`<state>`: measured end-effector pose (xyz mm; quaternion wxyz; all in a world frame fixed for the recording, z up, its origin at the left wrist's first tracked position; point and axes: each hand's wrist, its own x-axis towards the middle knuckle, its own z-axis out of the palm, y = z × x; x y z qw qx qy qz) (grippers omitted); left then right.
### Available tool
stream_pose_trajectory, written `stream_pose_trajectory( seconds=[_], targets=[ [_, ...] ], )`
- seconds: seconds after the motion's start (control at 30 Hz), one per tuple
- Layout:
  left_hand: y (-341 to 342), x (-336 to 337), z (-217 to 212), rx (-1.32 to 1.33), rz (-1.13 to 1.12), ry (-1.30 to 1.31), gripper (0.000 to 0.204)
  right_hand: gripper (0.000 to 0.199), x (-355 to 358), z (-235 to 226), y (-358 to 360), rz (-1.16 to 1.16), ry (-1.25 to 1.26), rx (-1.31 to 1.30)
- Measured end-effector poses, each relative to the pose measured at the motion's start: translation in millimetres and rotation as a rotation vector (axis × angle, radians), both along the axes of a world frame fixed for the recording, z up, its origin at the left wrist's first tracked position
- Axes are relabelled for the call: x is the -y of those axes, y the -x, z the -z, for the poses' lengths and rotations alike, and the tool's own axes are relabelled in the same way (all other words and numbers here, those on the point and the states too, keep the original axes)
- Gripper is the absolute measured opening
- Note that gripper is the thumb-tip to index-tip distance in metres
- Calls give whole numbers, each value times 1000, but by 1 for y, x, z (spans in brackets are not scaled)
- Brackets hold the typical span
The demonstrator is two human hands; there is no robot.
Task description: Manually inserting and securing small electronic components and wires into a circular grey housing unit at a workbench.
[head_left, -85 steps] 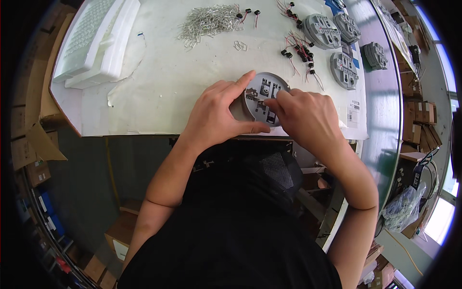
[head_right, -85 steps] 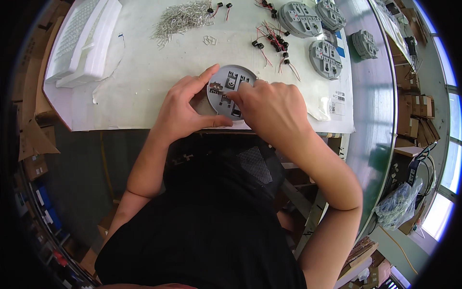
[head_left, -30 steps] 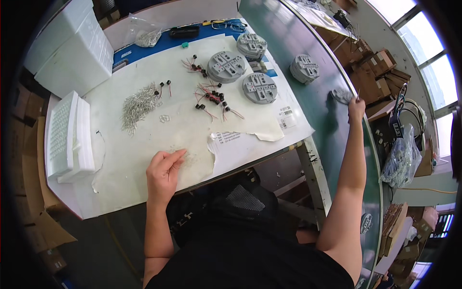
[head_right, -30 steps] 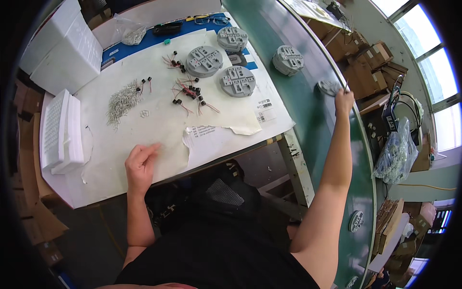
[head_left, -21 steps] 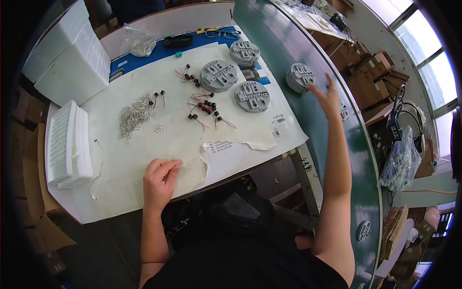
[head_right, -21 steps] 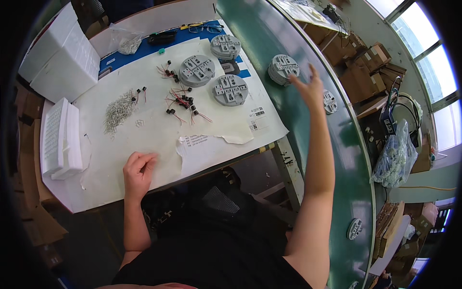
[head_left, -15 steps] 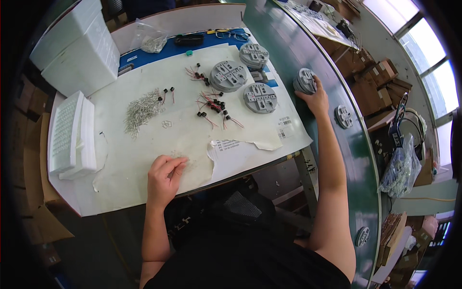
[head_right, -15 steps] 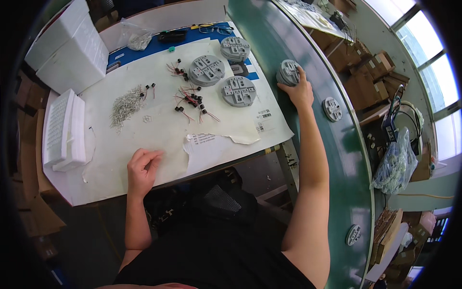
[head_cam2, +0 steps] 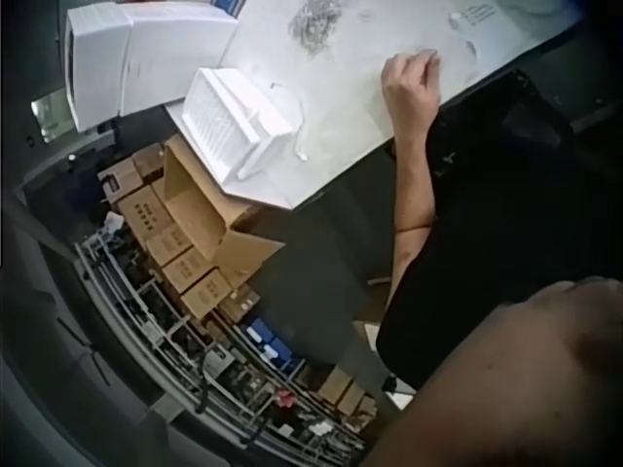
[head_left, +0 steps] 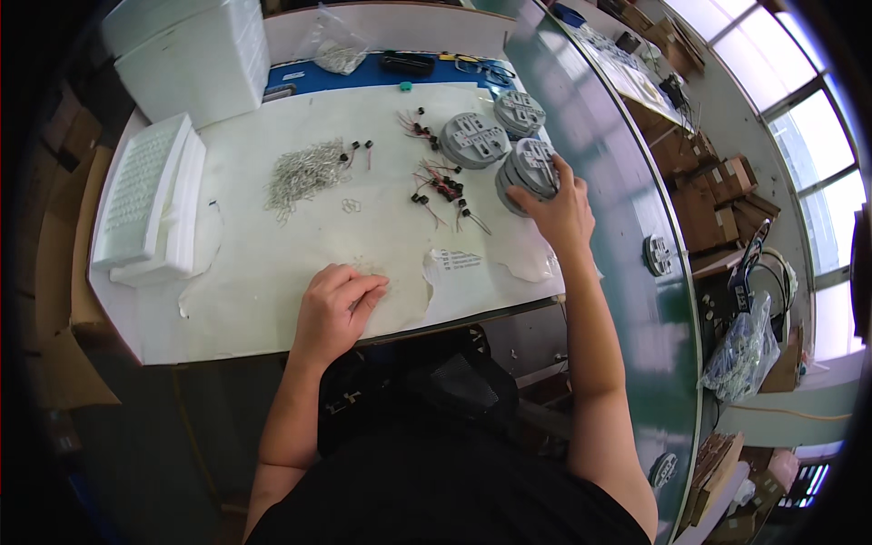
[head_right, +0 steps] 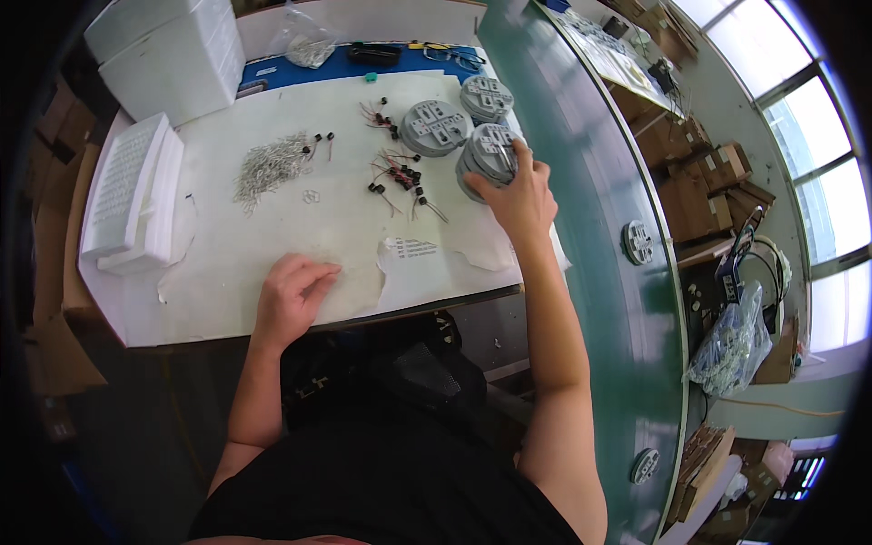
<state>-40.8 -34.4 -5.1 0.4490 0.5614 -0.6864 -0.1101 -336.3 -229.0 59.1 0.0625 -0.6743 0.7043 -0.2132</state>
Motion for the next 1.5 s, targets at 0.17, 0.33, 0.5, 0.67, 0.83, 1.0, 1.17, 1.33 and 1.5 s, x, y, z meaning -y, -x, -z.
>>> stream_pose_trajectory(
  seconds=[0.17,0.33,0.5,0.67,0.83,1.0,1.17,1.33,1.5],
  targets=[
    [-4,-4,-2,-9,-16,23,11,86,6,-1,1,17,107,-10],
    [-9,-6,2,-166,-126,113,23,76,-1,2,-1,-299,466,251],
    [-8,-1,-6,-281,-129,139,56,75,-98,6,-84,-918,10,171],
    [-5,-4,1,112,-117,-93,76,49,-70,7,-96,-729,-292,388],
    [-3,-3,0,119,-121,-90,76,32,-10,15,-110,-605,-117,55],
    [0,-3,-2,140,-120,-73,78,25,-5,21,-104,-576,-198,-41],
    [1,-3,-5,111,-106,-30,73,16,-25,5,-87,-553,-115,466],
    [-11,1,-20,-228,-73,136,56,17,-78,-21,-89,-651,-371,981],
    [-16,-4,-63,-327,40,115,38,20,-104,-13,-98,-807,-353,1066]
  ],
)
